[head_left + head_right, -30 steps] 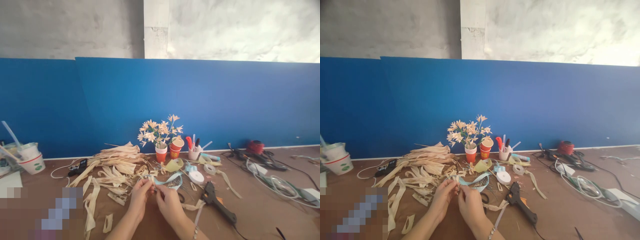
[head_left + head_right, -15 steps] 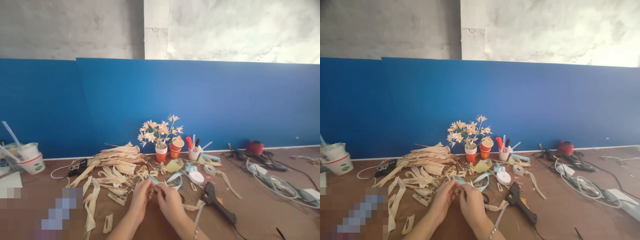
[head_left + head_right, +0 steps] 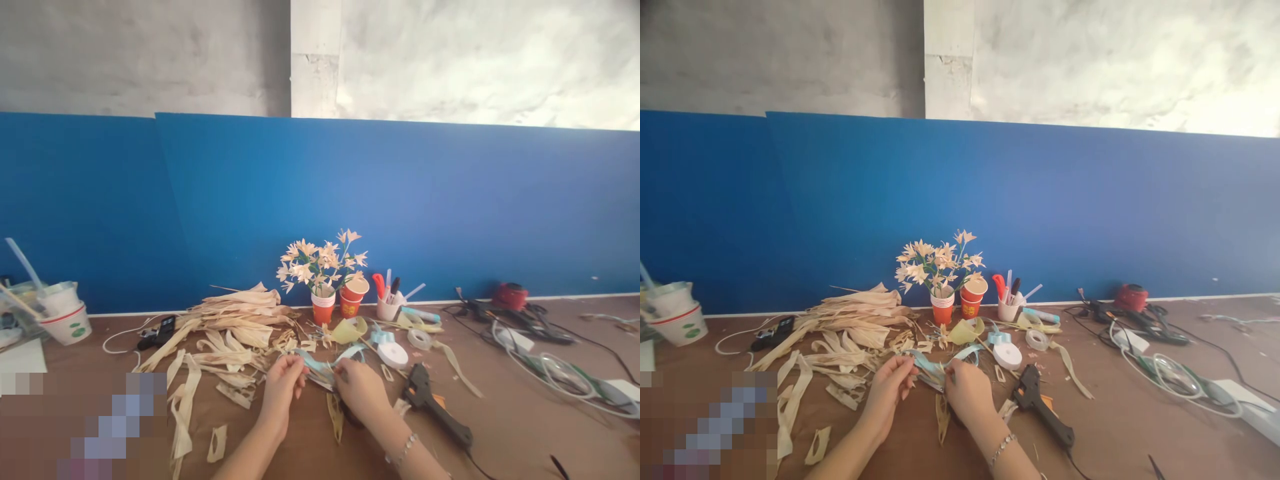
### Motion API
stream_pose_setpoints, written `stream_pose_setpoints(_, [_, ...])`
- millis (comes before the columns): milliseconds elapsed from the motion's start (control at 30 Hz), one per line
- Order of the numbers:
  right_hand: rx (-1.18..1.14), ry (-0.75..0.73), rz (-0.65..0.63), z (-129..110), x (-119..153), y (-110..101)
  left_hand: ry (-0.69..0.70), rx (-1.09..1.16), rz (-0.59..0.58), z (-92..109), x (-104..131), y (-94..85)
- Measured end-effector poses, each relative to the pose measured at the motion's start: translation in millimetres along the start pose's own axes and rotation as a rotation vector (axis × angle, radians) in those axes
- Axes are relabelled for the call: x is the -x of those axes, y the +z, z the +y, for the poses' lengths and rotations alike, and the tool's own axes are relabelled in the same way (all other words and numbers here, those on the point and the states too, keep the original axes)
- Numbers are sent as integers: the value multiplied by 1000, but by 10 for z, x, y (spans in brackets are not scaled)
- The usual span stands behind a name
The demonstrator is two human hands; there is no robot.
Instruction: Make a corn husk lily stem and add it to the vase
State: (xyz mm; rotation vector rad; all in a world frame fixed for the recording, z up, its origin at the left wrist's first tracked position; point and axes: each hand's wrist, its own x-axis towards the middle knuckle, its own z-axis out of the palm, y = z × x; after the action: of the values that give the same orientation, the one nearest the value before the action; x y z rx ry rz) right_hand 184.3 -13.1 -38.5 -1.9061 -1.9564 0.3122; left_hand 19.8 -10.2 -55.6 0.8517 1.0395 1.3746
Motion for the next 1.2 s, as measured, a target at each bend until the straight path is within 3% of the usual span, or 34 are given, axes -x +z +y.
stream_pose_setpoints(67, [-112,-7,11,-16,-4,48,18,-30,-14,-3,3,15])
stream_pose_setpoints(167, [-461,-58,-18,-54,-16,107,40,-80,-24,1,10,41])
stream_pose_setpoints(267, [-712,-86,-31,-91,-21,152,134,-151,-21,18,25,49])
stream_pose_setpoints(400, [-781,-80,40,-101,-14,167,322,-308,-4,42,35,19])
stream_pose_setpoints(500, [-789,-55,108,-94,-9,139,373,-452,2,50,29,-12])
stream_pose_setpoints(600, [-862,-13,157,-105,-11,103,367,-611,108,64,32,-35])
stream_pose_setpoints(733, [-1084,70,77,-139,-27,98,374,-693,262,96,47,-49])
stream_pose_setpoints(900, [-1183,128,-3,-156,-36,137,273,-604,79,104,69,-35])
stream_pose_setpoints(1033, [-1139,119,-15,-164,-30,150,386,-406,40,79,99,-4])
stream_pose_setpoints(1200, [-1164,83,-30,-212,-14,158,491,-443,-36,79,99,29])
